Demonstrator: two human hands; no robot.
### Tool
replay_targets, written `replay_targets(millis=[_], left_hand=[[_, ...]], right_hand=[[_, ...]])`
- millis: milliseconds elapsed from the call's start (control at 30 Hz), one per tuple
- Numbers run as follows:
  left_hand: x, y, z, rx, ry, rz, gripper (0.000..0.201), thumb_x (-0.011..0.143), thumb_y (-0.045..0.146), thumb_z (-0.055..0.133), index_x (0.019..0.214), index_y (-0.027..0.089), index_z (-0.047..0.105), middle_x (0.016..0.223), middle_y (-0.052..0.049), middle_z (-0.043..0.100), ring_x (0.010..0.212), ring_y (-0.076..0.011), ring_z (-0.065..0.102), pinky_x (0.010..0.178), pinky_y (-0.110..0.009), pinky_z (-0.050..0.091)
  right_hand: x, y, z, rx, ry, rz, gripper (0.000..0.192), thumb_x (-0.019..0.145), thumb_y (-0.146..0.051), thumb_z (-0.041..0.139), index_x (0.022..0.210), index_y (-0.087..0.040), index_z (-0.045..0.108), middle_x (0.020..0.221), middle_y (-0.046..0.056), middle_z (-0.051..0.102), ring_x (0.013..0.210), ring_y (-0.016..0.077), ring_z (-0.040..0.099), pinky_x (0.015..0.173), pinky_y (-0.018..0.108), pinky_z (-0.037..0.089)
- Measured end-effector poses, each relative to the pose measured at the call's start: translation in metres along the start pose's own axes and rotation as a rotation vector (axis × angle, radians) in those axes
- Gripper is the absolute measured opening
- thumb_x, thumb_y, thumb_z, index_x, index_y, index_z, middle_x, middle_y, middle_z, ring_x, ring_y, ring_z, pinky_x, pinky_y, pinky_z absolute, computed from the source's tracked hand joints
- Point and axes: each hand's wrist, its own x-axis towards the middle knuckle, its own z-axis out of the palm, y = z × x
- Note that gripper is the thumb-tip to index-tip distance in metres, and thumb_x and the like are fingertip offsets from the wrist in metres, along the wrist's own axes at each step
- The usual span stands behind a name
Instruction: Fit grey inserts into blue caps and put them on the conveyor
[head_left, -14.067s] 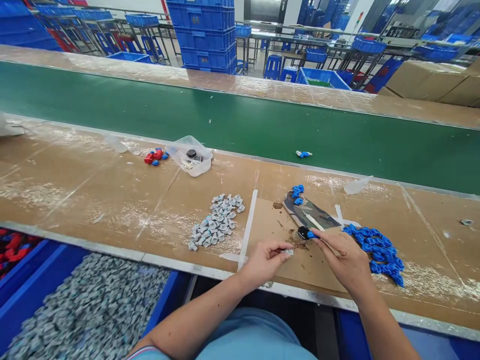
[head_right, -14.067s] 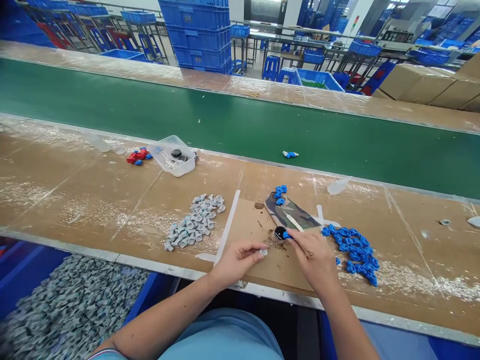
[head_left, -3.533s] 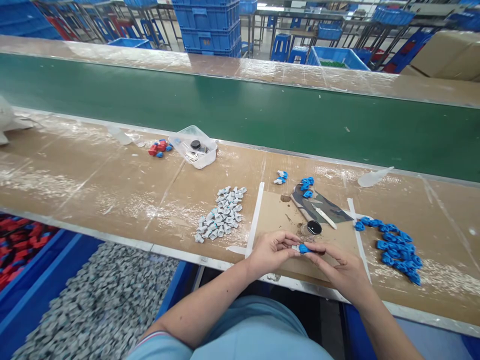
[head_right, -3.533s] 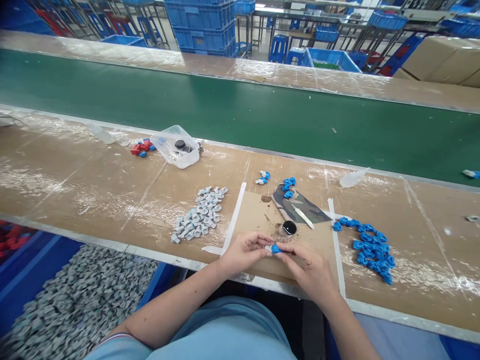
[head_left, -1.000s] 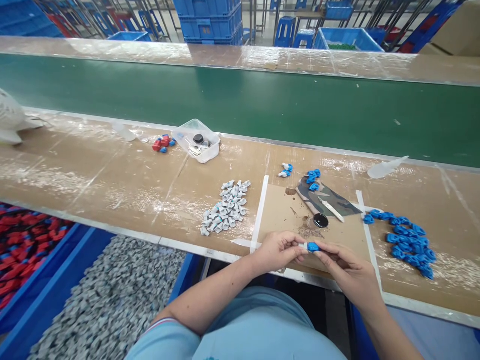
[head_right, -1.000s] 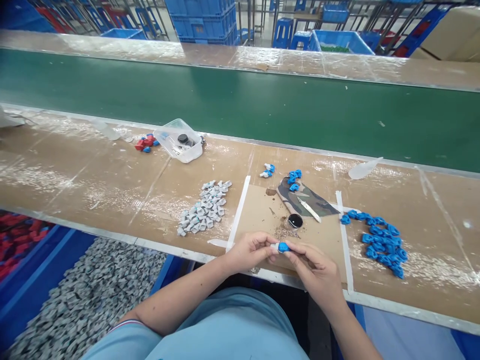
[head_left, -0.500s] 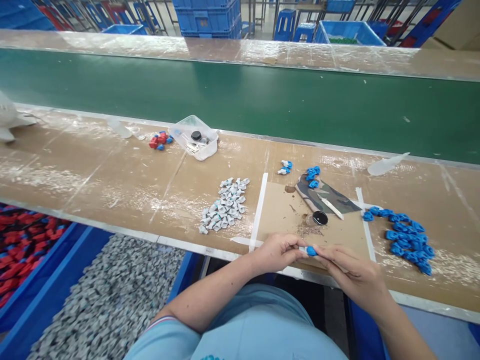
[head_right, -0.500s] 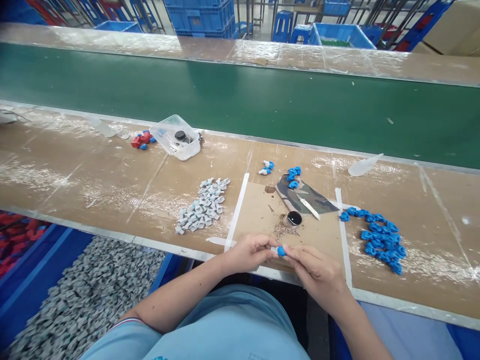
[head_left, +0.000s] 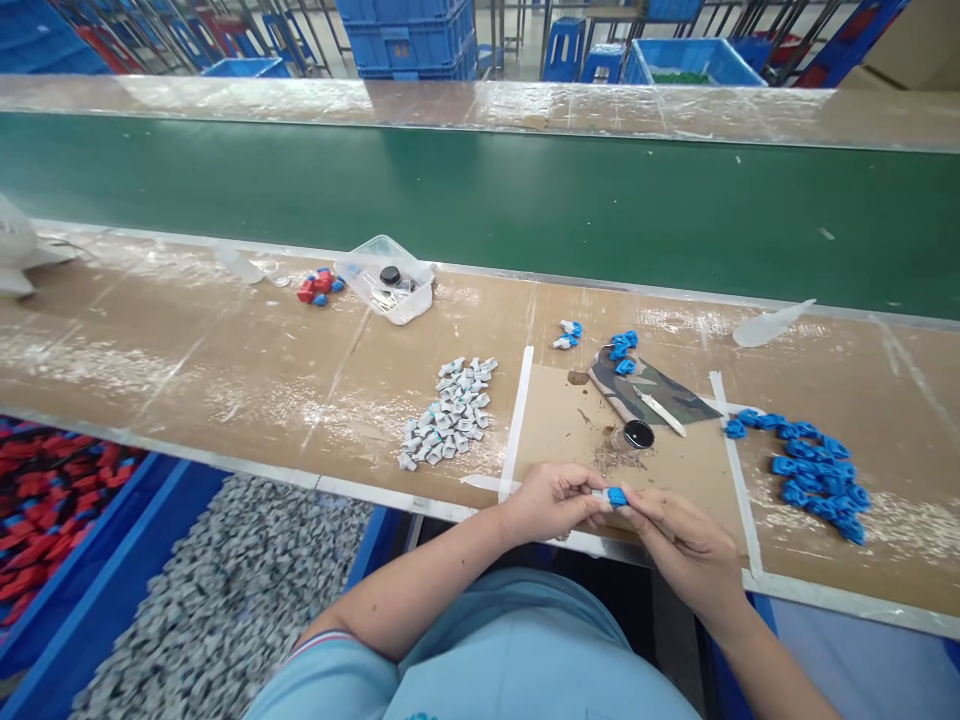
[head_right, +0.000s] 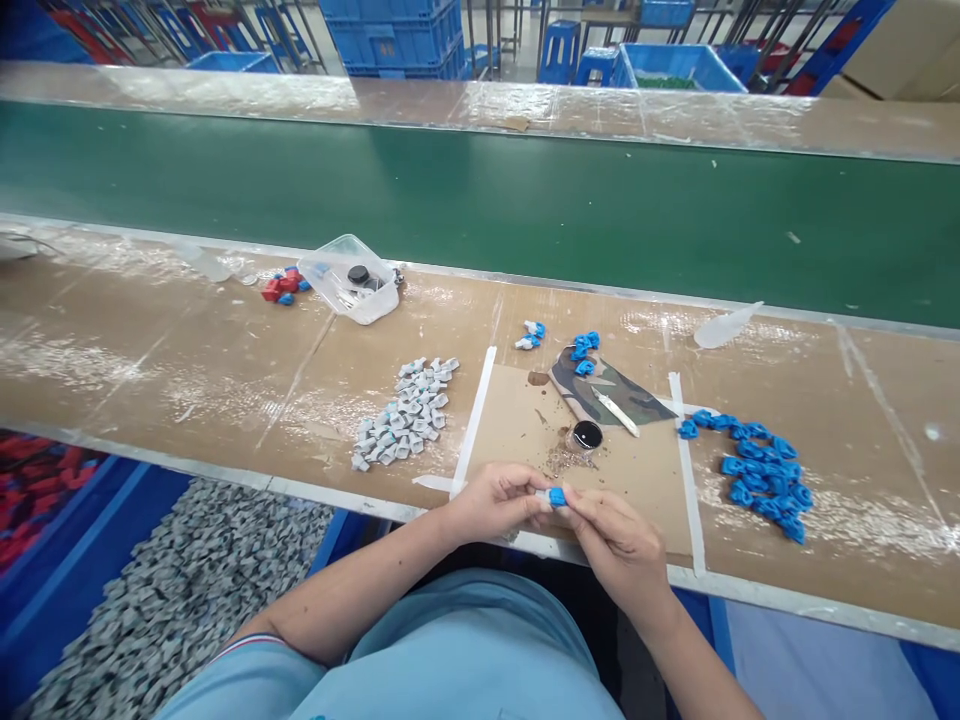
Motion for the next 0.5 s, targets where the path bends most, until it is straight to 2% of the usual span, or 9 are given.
replay_targets(millis=[133,267,367,500], left_hand=[[0.002,0.000,0.000,0.072,-0.005,-0.002,0.047,0.068,0.057,0.068,0.087,0.014,0.064,0.063,0.000,0.061,0.057,-0.0114,0.059,0.060,-0.024,0.051],[0.001,0.010,-0.002,0.360,-0.046,0.057,0.031,0.085,0.044,0.052,0.087,0.015,0.063,0.064,0.000,0.059,0.060,-0.0114,0.056,0.060,-0.022,0.047],[-0.002,0.020,-0.004,0.576,-0.134,0.103,0.027,0.090,0.033,0.043,0.078,0.016,0.061,0.064,0.001,0.057,0.060,-0.0108,0.053,0.060,-0.020,0.042],[-0.003,0.024,-0.007,0.633,-0.234,0.101,0.032,0.090,0.030,0.041,0.065,0.016,0.055,0.061,0.002,0.053,0.058,-0.0093,0.049,0.058,-0.018,0.038]], right_hand=[[-0.002,0.002,0.002,0.054,0.034,0.090,0.017,0.079,-0.023,0.065,0.092,-0.029,0.075,0.081,0.002,0.073,0.070,0.0174,0.069,0.060,0.027,0.059],[-0.002,0.007,0.002,0.115,0.051,0.228,0.014,0.077,-0.032,0.067,0.087,-0.027,0.076,0.084,0.005,0.074,0.073,0.0197,0.070,0.064,0.030,0.060],[0.001,0.008,-0.002,0.198,-0.029,0.317,0.015,0.075,-0.036,0.069,0.084,-0.026,0.076,0.080,0.006,0.074,0.073,0.0201,0.070,0.065,0.030,0.060],[0.004,0.004,-0.006,0.430,-0.157,0.488,0.017,0.070,-0.039,0.073,0.080,-0.026,0.077,0.076,0.005,0.073,0.070,0.0194,0.070,0.062,0.028,0.060]])
